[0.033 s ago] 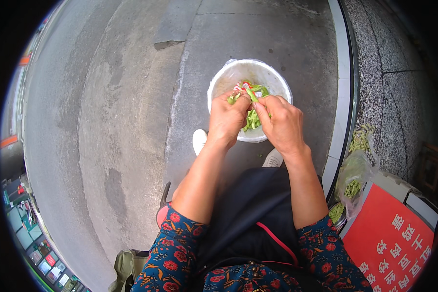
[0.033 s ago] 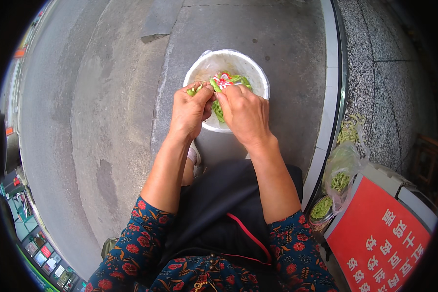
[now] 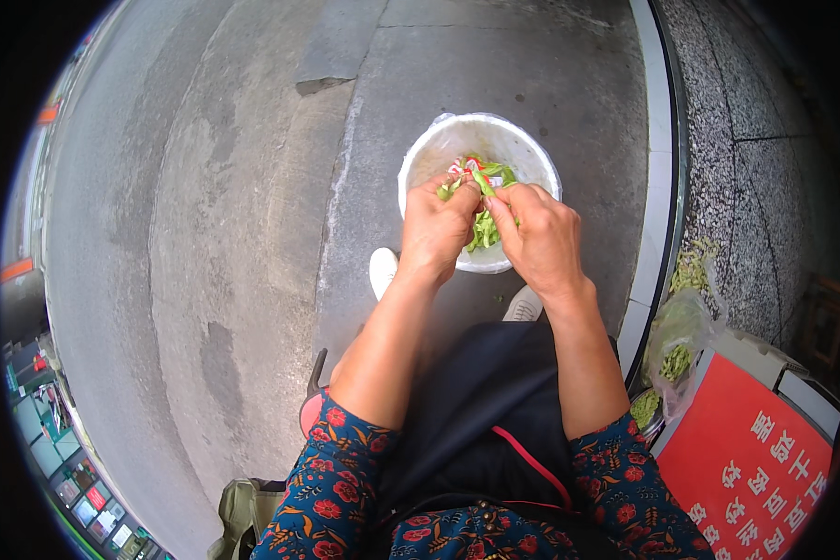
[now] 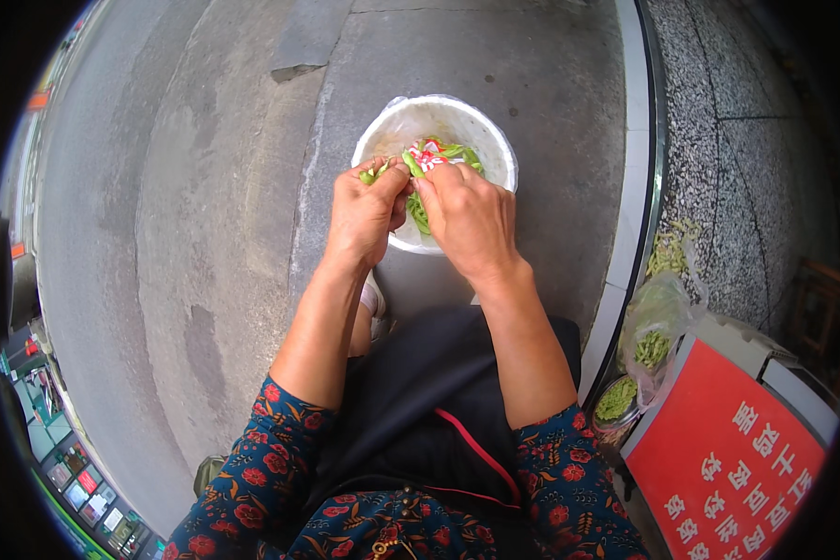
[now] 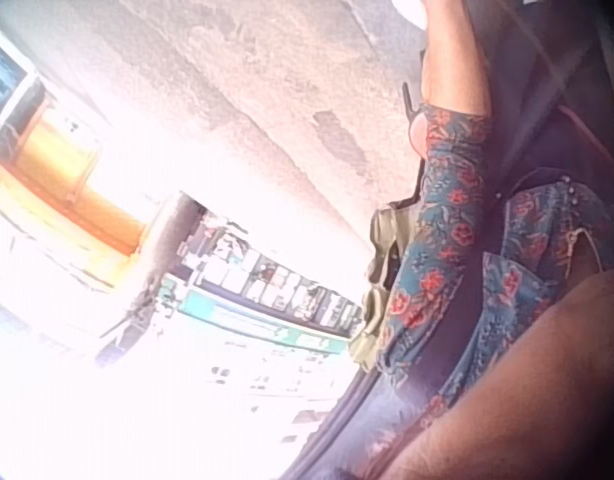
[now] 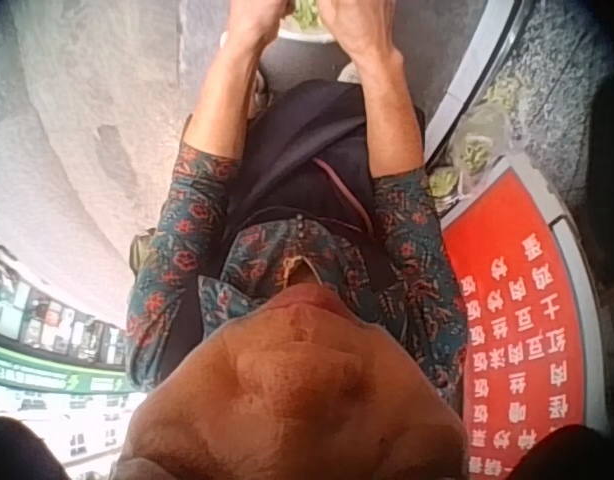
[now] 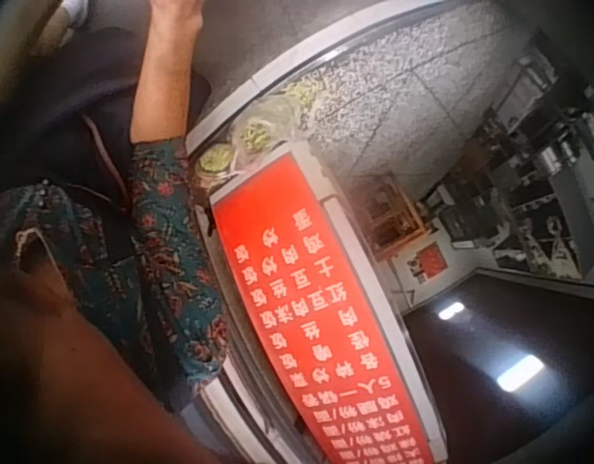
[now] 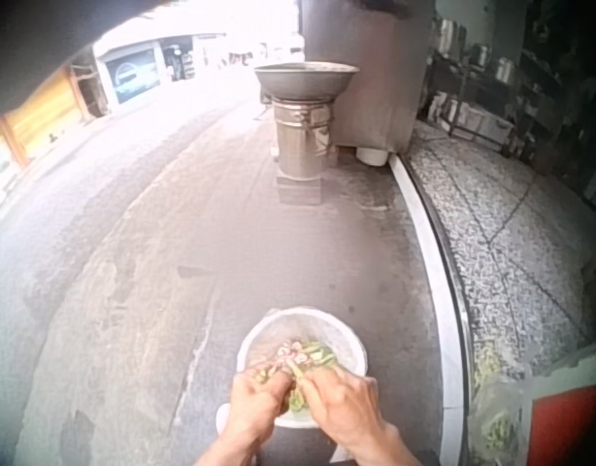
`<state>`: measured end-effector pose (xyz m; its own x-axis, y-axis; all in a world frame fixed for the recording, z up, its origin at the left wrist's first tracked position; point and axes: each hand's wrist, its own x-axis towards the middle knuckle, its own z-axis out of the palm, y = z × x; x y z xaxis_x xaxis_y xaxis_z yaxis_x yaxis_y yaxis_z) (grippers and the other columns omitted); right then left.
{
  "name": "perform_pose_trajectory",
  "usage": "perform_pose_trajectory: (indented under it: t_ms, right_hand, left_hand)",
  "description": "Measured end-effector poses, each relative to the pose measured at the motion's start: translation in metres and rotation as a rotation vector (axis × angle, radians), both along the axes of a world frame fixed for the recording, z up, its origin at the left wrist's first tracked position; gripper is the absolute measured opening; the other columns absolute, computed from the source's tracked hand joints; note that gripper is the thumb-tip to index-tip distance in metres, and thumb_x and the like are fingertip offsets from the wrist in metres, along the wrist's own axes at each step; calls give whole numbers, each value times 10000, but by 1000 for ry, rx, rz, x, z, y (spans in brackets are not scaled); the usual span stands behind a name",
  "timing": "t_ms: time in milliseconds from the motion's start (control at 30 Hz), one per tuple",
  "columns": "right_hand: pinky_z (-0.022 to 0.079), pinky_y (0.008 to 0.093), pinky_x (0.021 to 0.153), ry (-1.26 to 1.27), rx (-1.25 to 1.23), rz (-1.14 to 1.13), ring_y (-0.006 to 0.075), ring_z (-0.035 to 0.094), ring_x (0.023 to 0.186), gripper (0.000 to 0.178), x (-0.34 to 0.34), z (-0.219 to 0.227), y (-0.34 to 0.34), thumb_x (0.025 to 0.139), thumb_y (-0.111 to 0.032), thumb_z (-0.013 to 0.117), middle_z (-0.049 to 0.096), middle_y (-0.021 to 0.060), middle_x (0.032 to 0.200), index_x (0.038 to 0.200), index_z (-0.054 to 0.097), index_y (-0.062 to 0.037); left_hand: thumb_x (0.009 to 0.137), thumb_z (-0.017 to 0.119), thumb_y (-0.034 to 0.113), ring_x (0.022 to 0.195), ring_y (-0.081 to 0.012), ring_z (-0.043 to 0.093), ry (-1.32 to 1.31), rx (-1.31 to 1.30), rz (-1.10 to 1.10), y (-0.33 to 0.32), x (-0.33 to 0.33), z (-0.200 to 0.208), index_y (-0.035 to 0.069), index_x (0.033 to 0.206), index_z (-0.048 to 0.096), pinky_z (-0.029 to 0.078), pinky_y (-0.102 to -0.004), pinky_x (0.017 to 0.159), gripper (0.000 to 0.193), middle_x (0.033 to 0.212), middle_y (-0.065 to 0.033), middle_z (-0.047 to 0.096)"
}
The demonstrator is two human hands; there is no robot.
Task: The person sits on a low stool and shells green beans by hand, removing the seeds from the pods and placing them into a white bucket. The person occasionally transfers shelled beans into a nearby plastic bag.
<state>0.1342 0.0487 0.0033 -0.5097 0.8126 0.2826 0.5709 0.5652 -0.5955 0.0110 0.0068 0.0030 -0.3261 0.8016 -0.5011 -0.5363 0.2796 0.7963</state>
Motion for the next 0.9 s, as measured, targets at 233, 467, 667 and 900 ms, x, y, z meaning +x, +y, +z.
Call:
perform_pose_trajectory:
  t_ms: [233,467,667,900]
  right_hand:
    - [476,335,552,102,-87,17,211,614,606,95,-2,-1,-1,813,-99,661,635,107,717,833,631,-12]
    - [449,281,569,385,-441,5,105,552,609,150,3,0,8,880,-136,575,612,73,675,847,605,8]
    - [444,277,579,363,-463,19,97,531,617,171,6,2,12,893,-156,550,595,72,657,859,591,7]
    - [337,196,548,532,-782,113,19,421,624,231,7,9,11,926,-214,564,506,-35,664,797,555,-22]
  left_hand:
    - [839,556,62,463,-40,366,-67,-14,33,-1,-1,0,62,760,551,257,-198,386,79,599,22,474]
    - [843,552,66,464,-41,371,-66,48,-8,-1,2,9,58,771,547,260,-194,388,73,613,20,480]
    - [860,599,114,464,-38,361,-105,91,-25,-1,-2,13,49,777,551,243,-196,386,116,613,18,479]
    - [855,650,136,470,-32,347,-201,109,-41,-3,-12,10,26,827,559,230,-188,381,145,640,5,495]
